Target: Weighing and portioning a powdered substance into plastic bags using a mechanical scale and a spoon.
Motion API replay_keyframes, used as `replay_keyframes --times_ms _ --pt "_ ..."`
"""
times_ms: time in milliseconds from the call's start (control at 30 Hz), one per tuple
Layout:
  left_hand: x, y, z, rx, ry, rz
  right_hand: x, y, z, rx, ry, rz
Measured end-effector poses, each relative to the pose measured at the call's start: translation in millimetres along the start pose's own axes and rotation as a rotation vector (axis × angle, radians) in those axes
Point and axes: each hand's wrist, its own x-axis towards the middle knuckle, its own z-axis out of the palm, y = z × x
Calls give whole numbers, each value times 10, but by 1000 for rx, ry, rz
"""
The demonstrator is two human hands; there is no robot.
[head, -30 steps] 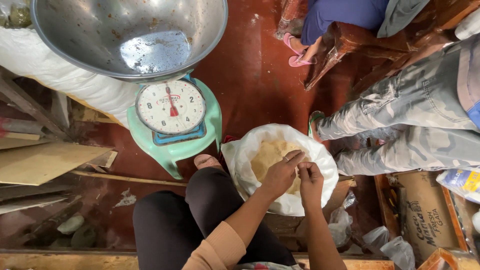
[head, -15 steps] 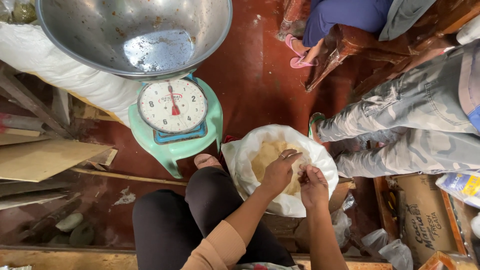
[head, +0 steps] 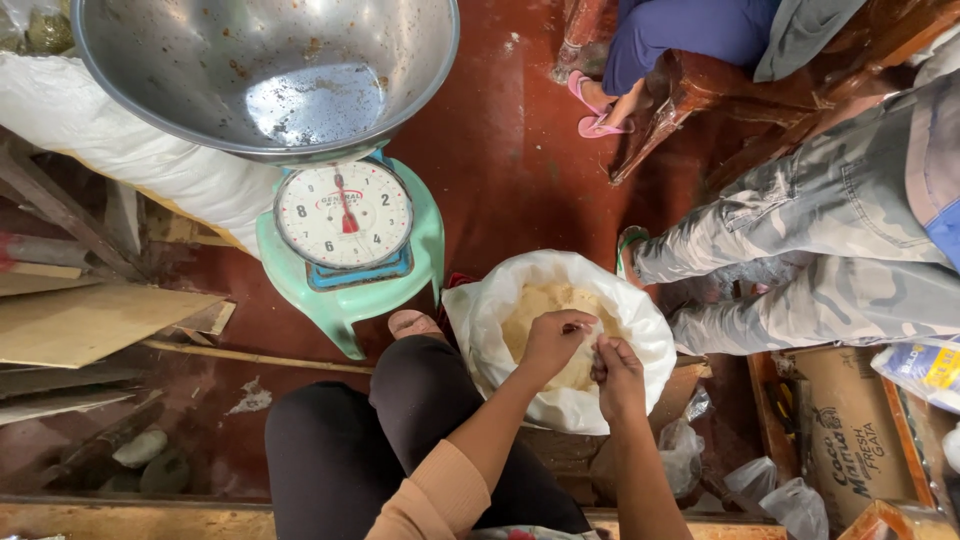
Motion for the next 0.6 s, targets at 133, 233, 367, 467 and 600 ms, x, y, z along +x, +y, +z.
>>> replay_keyframes --times_ms 133,233,367,467,600 --pt "11 -51 16 -506 -137 -232 -13 -31 -88 51 47 32" --pt "6 -116 21 -690 -176 -368 82 58 -189 158 69 87" --pt "92 -255 58 -735 -186 -521 281 184 -319 500 31 303" --pt "11 -138 61 -491 -167 -348 274 107 -302 600 -6 390" --pt "48 -165 42 128 -27 -79 168 30 -224 445 -98 395"
